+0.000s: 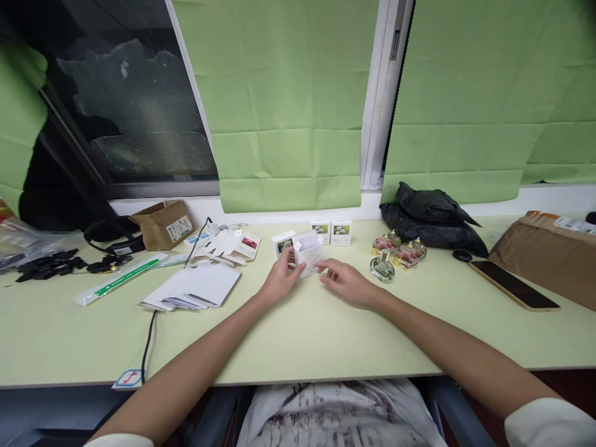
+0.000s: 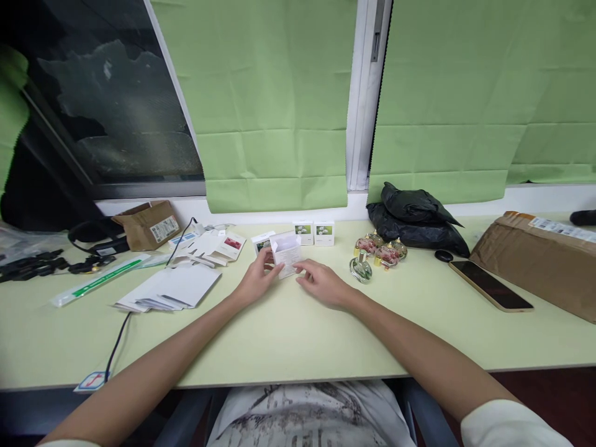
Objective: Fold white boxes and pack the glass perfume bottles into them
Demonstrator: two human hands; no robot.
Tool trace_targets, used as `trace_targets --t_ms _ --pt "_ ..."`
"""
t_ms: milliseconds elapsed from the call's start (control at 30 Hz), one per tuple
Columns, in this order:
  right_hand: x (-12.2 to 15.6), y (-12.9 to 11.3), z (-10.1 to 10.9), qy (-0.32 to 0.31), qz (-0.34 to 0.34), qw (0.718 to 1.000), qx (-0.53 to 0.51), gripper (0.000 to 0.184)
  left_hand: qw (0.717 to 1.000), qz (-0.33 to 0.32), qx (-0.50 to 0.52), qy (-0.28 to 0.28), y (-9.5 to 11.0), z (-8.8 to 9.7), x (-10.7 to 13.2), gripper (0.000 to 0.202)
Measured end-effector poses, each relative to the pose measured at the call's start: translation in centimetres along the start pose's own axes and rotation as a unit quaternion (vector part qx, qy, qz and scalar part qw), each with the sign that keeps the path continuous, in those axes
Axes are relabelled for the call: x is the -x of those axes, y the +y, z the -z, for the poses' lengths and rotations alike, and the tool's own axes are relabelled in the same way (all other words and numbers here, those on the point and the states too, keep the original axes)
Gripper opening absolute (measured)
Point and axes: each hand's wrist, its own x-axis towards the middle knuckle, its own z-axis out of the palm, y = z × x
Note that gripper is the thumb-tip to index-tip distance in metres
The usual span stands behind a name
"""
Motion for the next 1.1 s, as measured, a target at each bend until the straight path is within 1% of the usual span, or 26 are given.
trace_targets --t_ms 67,100,133,200,267,333,367,400,433,533,600,700,800,900,1100 --pt "-0.1 0.0 0.7 0.031 0.017 0.996 0.082 0.031 1.000 0.007 -0.003 0.006 -0.1 0.3 0.1 0.044" --pt "-0.2 0.0 1.1 0.050 0.025 0.989 0.134 0.028 1.000 0.012 -0.003 0.006 -0.1 0.4 0.1 0.044" --pt "-0.3 0.1 1.6 0.072 0.034 0.979 0.190 0.026 1.000 0.016 -0.003 0.007 -0.1 0.5 0.1 0.045" --pt "-0.5 0.3 2.8 0.106 0.040 0.945 0.308 0.028 1.000 0.022 -0.004 0.002 -0.1 0.6 0.2 0.046" --pt "-0.7 0.5 4.0 0.153 0.010 0.902 0.405 0.034 1.000 0.025 -0.007 -0.001 0.0 0.6 0.2 0.046" --pt "-0.7 0.9 4.9 0.197 -0.046 0.859 0.471 0.035 1.000 0.028 -0.012 -0.004 0.0 0.7 0.2 0.047" --pt "-0.6 1.1 5.3 0.209 -0.077 0.842 0.490 0.033 0.999 0.028 -0.014 -0.005 0.0 0.7 0.2 0.048" --pt "-0.5 1.3 5.6 0.211 -0.106 0.833 0.500 0.031 0.999 0.028 -0.016 -0.007 0.0 0.7 0.2 0.048" --pt "-0.4 1.5 5.7 0.204 -0.131 0.831 0.500 0.030 0.999 0.027 -0.017 -0.009 -0.1 0.7 0.2 0.049" --pt "-0.2 2.1 5.7 0.160 -0.178 0.847 0.475 0.028 1.000 0.020 -0.014 -0.011 -0.2 0.8 0.2 0.048" --pt "-0.3 2.2 5.5 0.144 -0.184 0.850 0.472 0.030 1.000 0.012 -0.009 -0.011 -0.2 0.7 0.2 0.047" --pt "-0.6 1.8 5.1 0.136 -0.178 0.848 0.481 0.033 1.000 0.002 0.003 -0.018 0.0 0.7 0.3 0.045" --pt "-0.8 1.1 4.8 0.131 -0.183 0.860 0.459 0.035 1.000 0.003 0.007 -0.026 0.3 0.7 0.3 0.045" --pt "-0.8 0.8 4.7 0.149 -0.183 0.871 0.431 0.036 0.999 0.006 0.002 -0.032 0.5 0.8 0.5 0.044" --pt "-0.9 1.9 5.0 0.228 -0.150 0.877 0.396 0.037 0.999 0.003 -0.004 -0.039 0.8 0.7 0.6 0.044"
